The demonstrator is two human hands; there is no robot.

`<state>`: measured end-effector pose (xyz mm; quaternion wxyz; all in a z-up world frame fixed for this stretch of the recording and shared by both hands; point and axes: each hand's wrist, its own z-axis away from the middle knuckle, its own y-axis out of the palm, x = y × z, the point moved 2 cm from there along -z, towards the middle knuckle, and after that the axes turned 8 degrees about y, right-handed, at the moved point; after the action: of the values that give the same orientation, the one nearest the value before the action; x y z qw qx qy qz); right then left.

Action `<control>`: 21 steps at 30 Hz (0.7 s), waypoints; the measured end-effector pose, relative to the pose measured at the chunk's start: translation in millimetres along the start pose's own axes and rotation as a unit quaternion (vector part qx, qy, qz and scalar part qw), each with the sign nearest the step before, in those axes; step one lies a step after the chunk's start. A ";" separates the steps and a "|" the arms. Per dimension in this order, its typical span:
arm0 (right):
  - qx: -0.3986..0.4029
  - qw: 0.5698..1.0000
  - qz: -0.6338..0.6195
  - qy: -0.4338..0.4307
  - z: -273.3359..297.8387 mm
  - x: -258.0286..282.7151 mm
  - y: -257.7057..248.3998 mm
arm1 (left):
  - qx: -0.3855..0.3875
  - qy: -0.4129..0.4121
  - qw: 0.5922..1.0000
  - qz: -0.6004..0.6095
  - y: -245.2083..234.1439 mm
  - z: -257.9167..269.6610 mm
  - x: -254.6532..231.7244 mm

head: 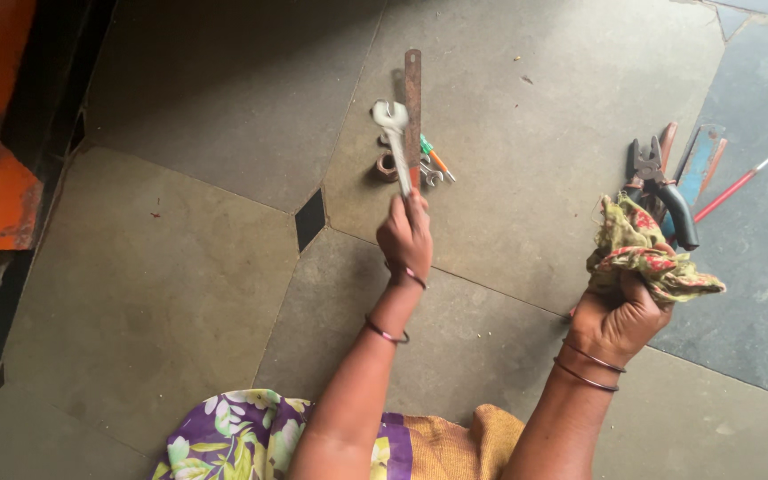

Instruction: The person sits on a tiled floor and wipes a wrench and a pair of pliers with a cloth. They clean the tools thoroughly, turning them over to wipe different sides, and place them back on the floor among other tools.

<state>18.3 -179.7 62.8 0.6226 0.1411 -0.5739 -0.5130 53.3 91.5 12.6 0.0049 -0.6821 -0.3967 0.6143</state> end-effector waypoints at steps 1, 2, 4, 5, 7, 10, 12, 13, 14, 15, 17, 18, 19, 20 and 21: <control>-0.011 1.000 -0.007 0.004 0.7 0.5 8.0 | -0.005 0.004 1.000 -0.005 3.6 -11.8 2.2; -0.023 1.000 -0.014 0.007 2.3 1.5 15.5 | -0.008 0.009 1.000 -0.010 7.7 -22.8 4.5; 0.020 0.996 0.083 0.032 7.3 0.6 31.2 | 0.001 0.013 1.000 -0.014 13.7 -34.9 9.3; 0.041 0.989 0.132 0.043 10.5 -1.2 36.8 | 0.013 0.013 1.000 -0.013 16.0 -38.6 11.8; 0.086 0.943 0.309 0.092 17.8 -12.7 42.2 | 0.025 0.018 0.999 -0.016 20.6 -43.2 16.1; 0.207 0.897 0.347 0.180 19.4 -32.7 39.5 | 0.022 0.005 0.999 -0.027 23.0 -38.8 23.5; 0.183 0.876 0.404 0.191 20.5 -36.9 37.5 | 0.007 -0.033 0.999 -0.030 21.2 -38.7 24.6; 0.172 0.864 0.431 0.196 20.8 -37.7 38.4 | 0.001 -0.029 0.998 -0.055 19.4 -39.1 24.6; 0.161 0.868 0.430 0.191 20.7 -34.7 39.3 | -0.004 -0.027 0.996 -0.079 17.2 -37.7 25.0; 0.150 0.871 0.428 0.186 20.5 -31.5 39.8 | -0.009 -0.024 0.994 -0.104 15.5 -35.6 25.1; 0.141 0.870 0.439 0.172 20.6 -29.2 40.6 | -0.031 0.043 0.992 -0.113 7.3 -29.0 18.6; 0.143 0.866 0.452 0.162 20.1 -30.3 41.2 | -0.042 0.077 0.989 -0.117 2.0 -26.3 9.6; 0.146 0.861 0.464 0.151 19.7 -31.0 41.8 | -0.051 0.082 0.987 -0.125 -3.6 -23.6 -0.1; 0.149 0.859 0.471 0.138 19.1 -30.6 43.1 | -0.060 0.087 0.986 -0.132 -9.5 -21.2 -10.9; 0.152 0.856 0.477 0.126 18.7 -29.7 45.3 | -0.069 0.091 0.984 -0.140 -14.9 -20.2 -21.9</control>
<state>29.3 -128.5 86.2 0.8285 0.0064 -0.5587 -0.0371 63.9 99.5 43.2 0.0796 -0.6718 -0.5277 0.5137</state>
